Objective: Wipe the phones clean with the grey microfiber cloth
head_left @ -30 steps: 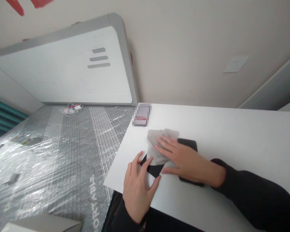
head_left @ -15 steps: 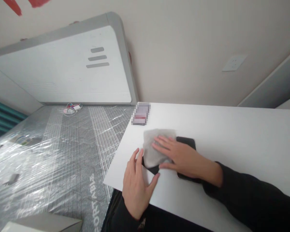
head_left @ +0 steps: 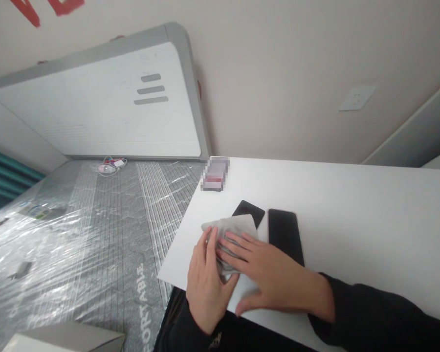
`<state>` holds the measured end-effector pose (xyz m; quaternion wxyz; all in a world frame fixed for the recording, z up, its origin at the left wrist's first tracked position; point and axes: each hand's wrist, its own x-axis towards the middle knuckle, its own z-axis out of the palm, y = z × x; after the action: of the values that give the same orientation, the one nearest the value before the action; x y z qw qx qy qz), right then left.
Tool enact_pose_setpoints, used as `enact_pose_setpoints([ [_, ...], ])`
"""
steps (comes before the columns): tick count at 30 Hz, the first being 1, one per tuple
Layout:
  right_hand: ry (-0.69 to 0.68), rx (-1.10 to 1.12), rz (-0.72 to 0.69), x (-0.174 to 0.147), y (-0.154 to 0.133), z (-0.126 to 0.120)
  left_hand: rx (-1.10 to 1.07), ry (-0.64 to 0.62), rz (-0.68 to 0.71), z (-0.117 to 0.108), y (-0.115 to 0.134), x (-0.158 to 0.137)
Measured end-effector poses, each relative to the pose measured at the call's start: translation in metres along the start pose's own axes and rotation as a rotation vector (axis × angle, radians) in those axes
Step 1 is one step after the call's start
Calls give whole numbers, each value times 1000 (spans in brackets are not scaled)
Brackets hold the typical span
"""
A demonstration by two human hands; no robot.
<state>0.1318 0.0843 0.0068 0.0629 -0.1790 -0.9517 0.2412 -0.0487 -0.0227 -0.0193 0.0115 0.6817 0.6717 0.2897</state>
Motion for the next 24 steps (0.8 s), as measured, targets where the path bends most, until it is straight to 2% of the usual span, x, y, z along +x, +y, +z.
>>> enact_pose_setpoints([
  [4, 65, -84, 205, 4, 2, -3, 2, 17, -3, 0, 1, 0],
  [6, 67, -53, 158, 5, -1, -3, -1, 16, 5, 0, 2, 1],
  [8, 13, 11, 56, 4, -4, -3, -8, 10, 11, 0, 2, 1],
  [9, -10, 23, 47, 4, -5, -3, -8, 9, 13, 0, 1, 1],
  [13, 14, -43, 198, 2, -3, -4, 13, 12, 10, 0, 1, 1],
  [17, -16, 23, 70, -4, -3, -1, -2, 1, 7, 0, 1, 1],
  [22, 65, -58, 211, -8, -2, 1, 7, 4, 11, 0, 1, 1],
  [24, 66, -51, 139, -8, -5, 4, -1, -4, 9, 0, 1, 1],
])
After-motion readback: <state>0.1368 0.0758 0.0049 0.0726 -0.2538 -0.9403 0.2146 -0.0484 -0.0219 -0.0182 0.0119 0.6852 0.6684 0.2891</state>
